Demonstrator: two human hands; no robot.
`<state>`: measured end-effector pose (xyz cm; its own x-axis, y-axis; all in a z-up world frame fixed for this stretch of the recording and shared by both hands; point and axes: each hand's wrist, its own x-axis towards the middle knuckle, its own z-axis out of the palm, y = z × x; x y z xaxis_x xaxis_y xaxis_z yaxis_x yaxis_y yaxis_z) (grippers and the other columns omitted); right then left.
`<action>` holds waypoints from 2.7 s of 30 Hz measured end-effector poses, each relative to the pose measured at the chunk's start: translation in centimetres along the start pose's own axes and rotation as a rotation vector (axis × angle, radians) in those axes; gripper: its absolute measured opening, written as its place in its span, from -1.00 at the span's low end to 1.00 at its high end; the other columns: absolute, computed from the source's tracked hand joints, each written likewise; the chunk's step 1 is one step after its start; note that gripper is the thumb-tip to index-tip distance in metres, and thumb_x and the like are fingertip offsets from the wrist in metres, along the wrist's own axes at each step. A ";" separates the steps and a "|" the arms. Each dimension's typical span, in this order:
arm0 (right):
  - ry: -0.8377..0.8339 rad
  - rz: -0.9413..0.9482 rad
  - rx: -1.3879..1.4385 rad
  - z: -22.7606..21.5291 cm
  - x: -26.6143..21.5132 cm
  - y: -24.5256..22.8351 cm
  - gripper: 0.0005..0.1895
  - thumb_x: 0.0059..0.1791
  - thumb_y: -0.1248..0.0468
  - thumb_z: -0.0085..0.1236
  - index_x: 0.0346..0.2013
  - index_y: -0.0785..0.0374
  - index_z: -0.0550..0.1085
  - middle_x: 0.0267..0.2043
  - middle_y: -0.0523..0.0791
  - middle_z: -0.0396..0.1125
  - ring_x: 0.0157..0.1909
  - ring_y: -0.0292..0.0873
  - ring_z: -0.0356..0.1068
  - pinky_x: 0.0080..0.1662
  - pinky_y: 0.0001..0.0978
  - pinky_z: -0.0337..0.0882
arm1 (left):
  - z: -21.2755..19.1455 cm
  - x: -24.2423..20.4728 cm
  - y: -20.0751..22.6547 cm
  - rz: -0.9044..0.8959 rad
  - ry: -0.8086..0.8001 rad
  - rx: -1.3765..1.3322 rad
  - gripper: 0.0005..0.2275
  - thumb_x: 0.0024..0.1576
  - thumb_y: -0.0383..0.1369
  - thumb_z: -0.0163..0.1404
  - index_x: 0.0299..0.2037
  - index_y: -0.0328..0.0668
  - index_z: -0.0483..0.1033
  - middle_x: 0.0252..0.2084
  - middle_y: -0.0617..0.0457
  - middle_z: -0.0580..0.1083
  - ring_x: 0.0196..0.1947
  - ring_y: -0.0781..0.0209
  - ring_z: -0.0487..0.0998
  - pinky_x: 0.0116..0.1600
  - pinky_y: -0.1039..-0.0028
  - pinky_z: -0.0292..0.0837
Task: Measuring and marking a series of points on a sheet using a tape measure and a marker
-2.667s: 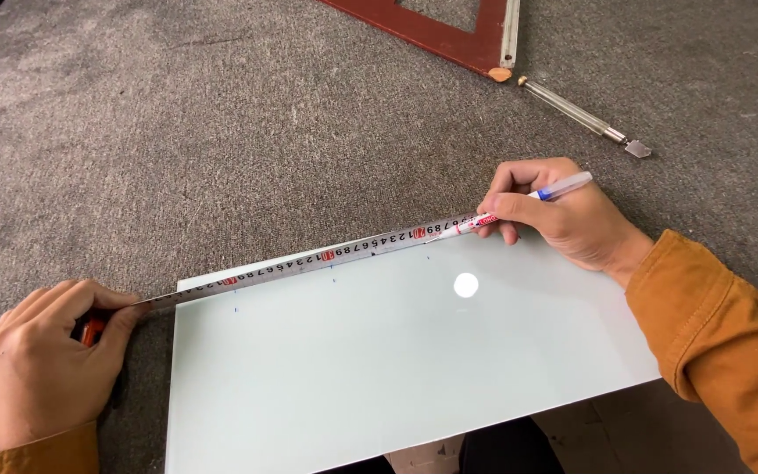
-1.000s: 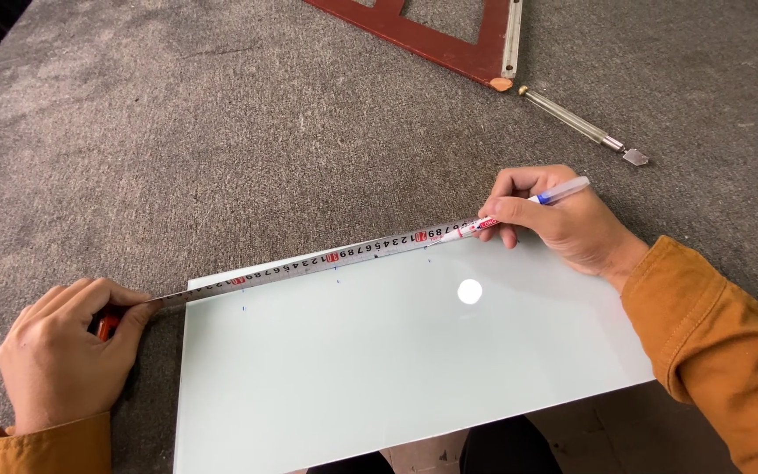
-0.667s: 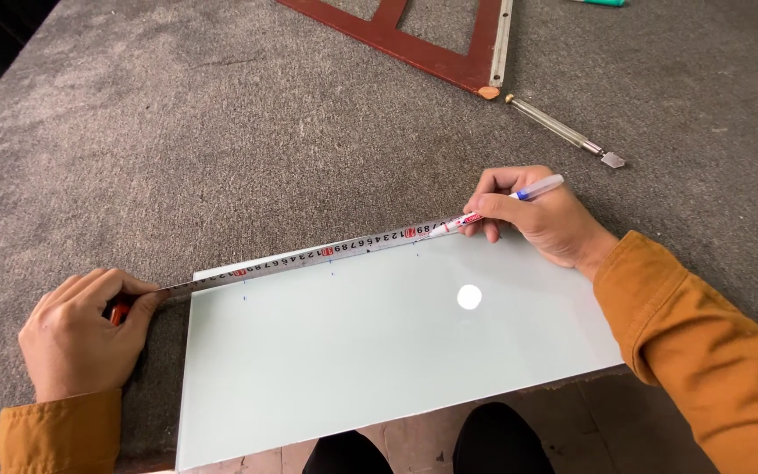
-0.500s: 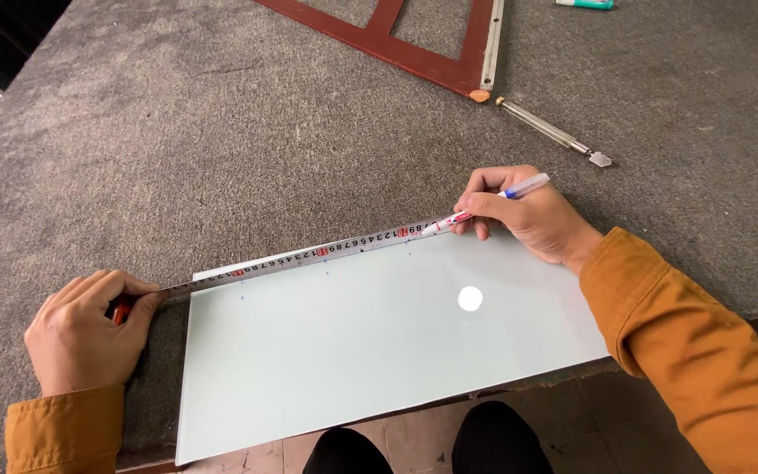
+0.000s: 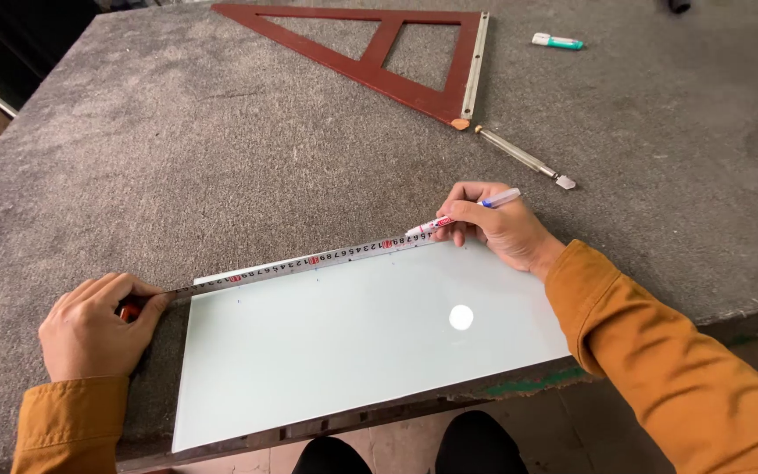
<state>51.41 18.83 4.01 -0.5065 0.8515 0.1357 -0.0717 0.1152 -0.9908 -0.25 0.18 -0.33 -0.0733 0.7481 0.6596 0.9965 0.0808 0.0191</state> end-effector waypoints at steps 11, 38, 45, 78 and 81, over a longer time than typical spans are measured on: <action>0.079 -0.028 -0.030 -6.6 -1.7 0.0 -0.79 0.12 0.29 0.23 -0.37 0.31 0.49 -0.35 0.14 0.53 -0.29 -0.08 0.54 -0.33 -0.44 0.40 | 0.1 -0.1 0.4 -0.063 -0.025 0.055 -0.85 0.27 -0.04 0.29 -0.31 0.36 0.67 -0.28 0.36 0.60 -0.17 0.25 0.65 0.05 0.39 0.52; 0.206 -0.084 -0.218 -6.5 -3.4 0.5 -0.69 0.09 0.28 0.20 -0.53 0.24 0.42 -0.52 0.01 0.45 -0.54 -0.23 0.37 -0.41 -0.50 0.36 | 5.3 -2.3 -4.3 -0.114 -0.065 -0.396 -0.85 0.39 -0.42 0.39 -0.19 -0.25 0.69 -0.31 -0.01 0.49 -0.19 0.11 0.41 0.17 0.31 0.25; 0.205 -0.086 -0.238 -6.5 -3.4 0.5 -0.69 0.09 0.26 0.21 -0.53 0.24 0.42 -0.51 0.01 0.46 -0.54 -0.22 0.38 -0.40 -0.50 0.36 | 5.2 -2.3 -4.1 -0.149 -0.081 -0.421 -0.84 0.40 -0.43 0.39 -0.17 -0.29 0.69 -0.30 -0.04 0.47 -0.17 0.11 0.40 0.09 0.32 0.25; 0.227 -0.072 -0.080 -7.6 -3.2 1.3 -0.73 0.11 0.28 0.21 -0.47 0.22 0.43 -0.50 -0.01 0.42 -0.36 -0.09 0.60 -0.45 -0.49 0.40 | 6.0 -2.5 -4.5 -0.218 -0.083 -0.492 -0.90 0.38 -0.54 0.33 -0.16 -0.36 0.67 -0.20 -0.13 0.48 -0.14 0.10 0.44 0.03 0.36 0.29; 0.305 -0.031 0.013 -7.9 -3.5 0.8 -0.66 0.10 0.29 0.23 -0.55 0.15 0.39 -0.51 -0.08 0.37 -0.43 -0.04 0.59 -0.40 -0.56 0.37 | 5.9 -2.3 -4.8 -0.117 -0.057 -0.364 -0.87 0.39 -0.48 0.35 -0.22 -0.24 0.70 -0.24 -0.02 0.56 -0.13 0.08 0.46 0.22 0.31 0.29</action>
<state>59.92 20.01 2.74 -0.2223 0.9623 0.1566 -0.0953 0.1384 -0.9858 -5.06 1.98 -6.36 -0.1789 0.7840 0.5944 0.9293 -0.0638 0.3638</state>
